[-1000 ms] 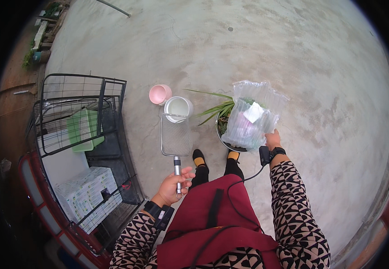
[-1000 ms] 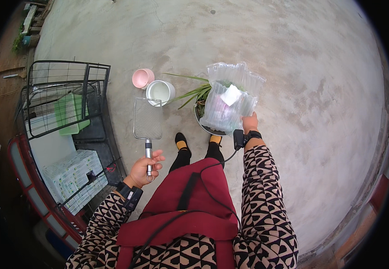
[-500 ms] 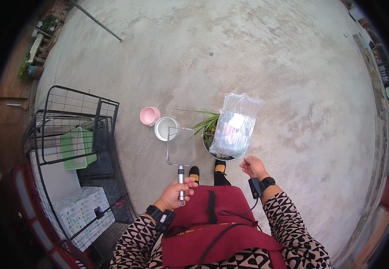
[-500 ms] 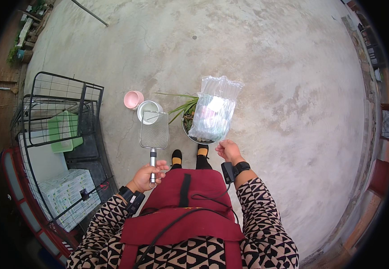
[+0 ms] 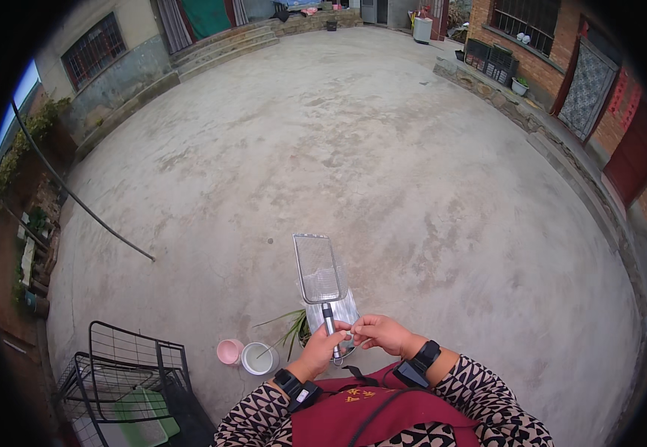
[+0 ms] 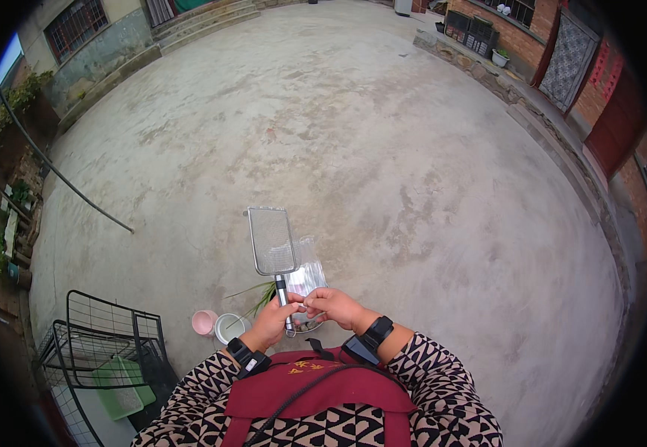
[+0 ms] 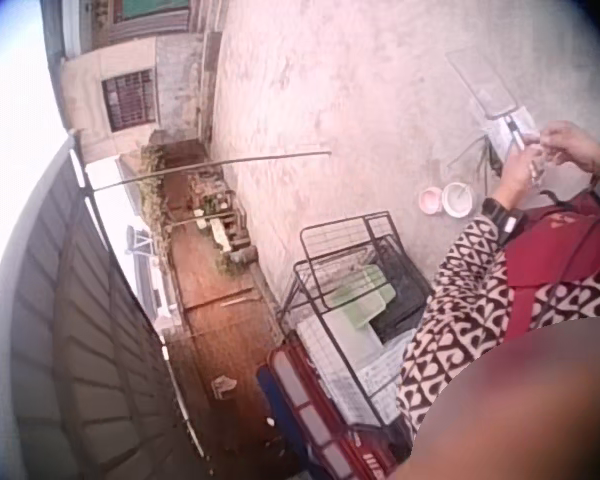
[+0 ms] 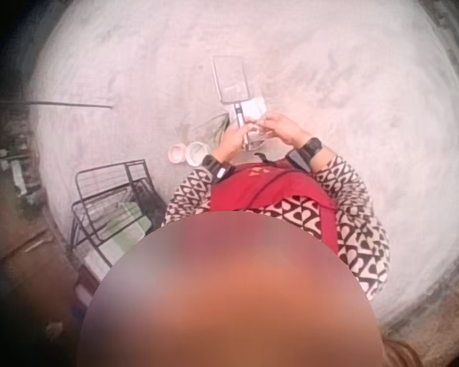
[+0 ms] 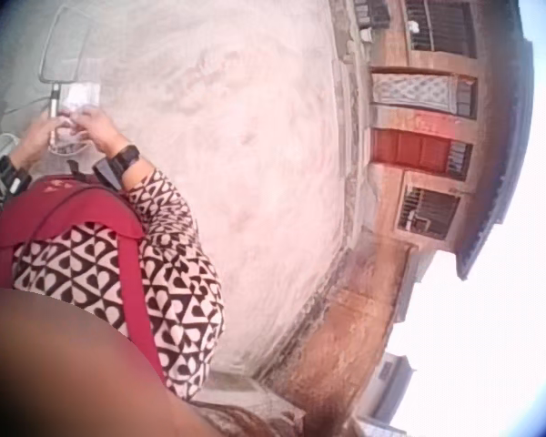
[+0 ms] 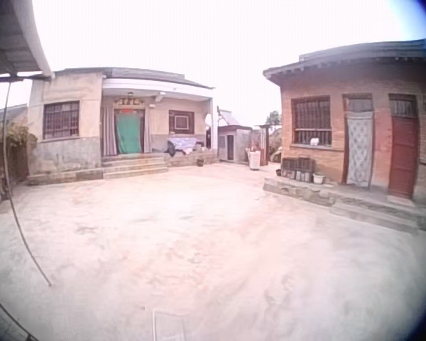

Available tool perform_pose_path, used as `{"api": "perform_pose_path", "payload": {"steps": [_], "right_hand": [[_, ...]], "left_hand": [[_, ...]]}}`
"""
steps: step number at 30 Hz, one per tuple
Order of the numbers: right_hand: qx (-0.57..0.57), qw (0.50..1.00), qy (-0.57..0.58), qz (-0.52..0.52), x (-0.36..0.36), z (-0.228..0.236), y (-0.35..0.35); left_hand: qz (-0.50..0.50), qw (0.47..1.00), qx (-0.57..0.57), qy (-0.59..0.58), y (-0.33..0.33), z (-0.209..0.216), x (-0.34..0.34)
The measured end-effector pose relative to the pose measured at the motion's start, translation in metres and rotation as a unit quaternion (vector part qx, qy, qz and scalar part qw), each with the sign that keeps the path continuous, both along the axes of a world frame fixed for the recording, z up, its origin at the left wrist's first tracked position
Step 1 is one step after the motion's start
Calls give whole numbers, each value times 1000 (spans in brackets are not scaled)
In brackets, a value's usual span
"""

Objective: The person assembles a wire pet cage by attaching panels and securing the base. They then place a litter box filled with litter inside the cage and close the cage door.

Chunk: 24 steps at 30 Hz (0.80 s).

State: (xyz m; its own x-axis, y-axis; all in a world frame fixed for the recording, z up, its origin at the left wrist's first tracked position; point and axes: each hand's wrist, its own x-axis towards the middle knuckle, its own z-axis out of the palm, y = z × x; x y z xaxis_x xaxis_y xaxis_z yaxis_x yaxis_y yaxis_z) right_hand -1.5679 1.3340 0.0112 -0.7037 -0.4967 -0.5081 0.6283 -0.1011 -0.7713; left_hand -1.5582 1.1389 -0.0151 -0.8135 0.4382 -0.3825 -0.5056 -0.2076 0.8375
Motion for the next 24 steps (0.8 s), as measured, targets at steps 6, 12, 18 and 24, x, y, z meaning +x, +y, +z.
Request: {"api": "perform_pose_path", "payload": {"steps": [6,12,18,24], "right_hand": [[-9,997,76,8,-30,11,105],[102,989,84,-68,-89,24,223],[-28,986,75,-147,-185,24,256],[-51,988,72,-123,-326,21,273]], "left_hand": [[-63,997,37,32,149,-3,-67],[-67,991,114,-13,280,1,-115],[-97,979,163,-67,309,2,-202],[-24,971,207,-116,264,-4,-331]]}}
